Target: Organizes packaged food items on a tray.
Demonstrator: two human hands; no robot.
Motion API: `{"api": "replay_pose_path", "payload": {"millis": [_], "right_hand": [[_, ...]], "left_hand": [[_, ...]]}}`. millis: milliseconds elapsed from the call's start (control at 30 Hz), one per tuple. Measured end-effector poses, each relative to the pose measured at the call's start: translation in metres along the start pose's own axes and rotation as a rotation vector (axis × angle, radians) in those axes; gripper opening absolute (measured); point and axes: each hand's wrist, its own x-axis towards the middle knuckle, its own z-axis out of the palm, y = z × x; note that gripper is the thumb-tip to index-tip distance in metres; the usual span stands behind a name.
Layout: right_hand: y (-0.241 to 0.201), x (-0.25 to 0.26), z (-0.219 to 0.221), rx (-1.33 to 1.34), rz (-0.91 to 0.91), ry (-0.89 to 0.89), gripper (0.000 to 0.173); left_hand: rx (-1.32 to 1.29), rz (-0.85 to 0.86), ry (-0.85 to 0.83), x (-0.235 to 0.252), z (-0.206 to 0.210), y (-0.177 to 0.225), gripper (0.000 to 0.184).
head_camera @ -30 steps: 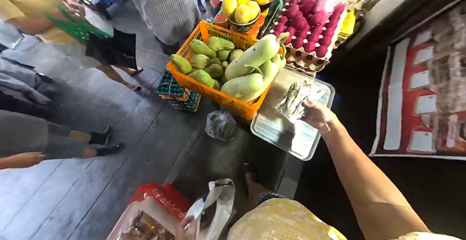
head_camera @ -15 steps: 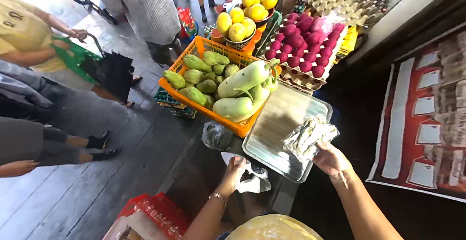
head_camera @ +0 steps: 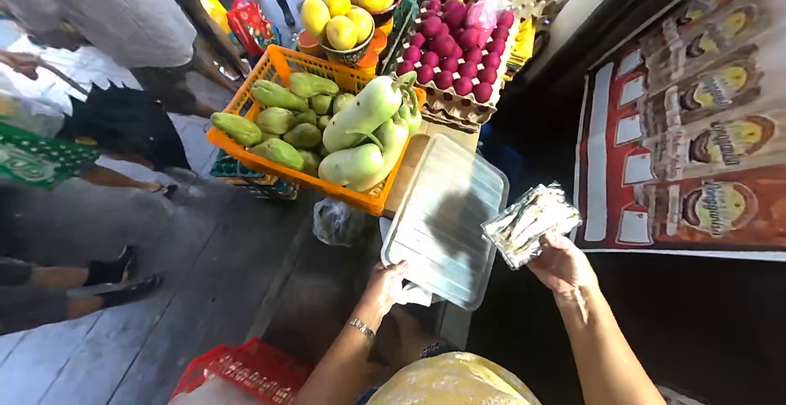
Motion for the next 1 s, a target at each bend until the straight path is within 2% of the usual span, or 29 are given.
{"api": "replay_pose_path", "payload": {"millis": [133, 333, 533, 667, 733, 867, 1000], "right_hand": [[-0.003, -0.021, 0.003, 0.020, -0.073, -0.040, 0.027], [0.006, -0.045, 0.017, 0.063, -0.132, -0.124, 0.026], [0.032, -0.073, 0.049, 0.041, -0.098, -0.108, 0.020], [0.038, -0.090, 0.067, 0.013, -0.048, -0.154, 0.021], [0.036, -0.099, 0.081, 0.010, -0.053, -0.155, 0.018], [0.022, -0.107, 0.113, -0.044, -0.089, -0.199, 0.017], [0.001, -0.089, 0.155, -0.015, -0.119, -0.206, 0.018]], "left_hand": [[0.005, 0.029, -0.021, -0.059, -0.039, -0.001, 0.018], [0.004, 0.185, -0.001, -0.142, -0.112, 0.005, 0.017], [0.038, 0.294, 0.236, -0.234, -0.186, 0.011, 0.016], [0.024, 0.391, 0.464, -0.297, -0.220, 0.025, 0.026], [0.025, 0.488, 0.521, -0.320, -0.234, 0.039, 0.032], [0.141, 0.792, 0.590, -0.350, -0.232, 0.078, 0.019], [0.324, 1.148, 0.672, -0.333, -0.211, 0.118, 0.016]]}}
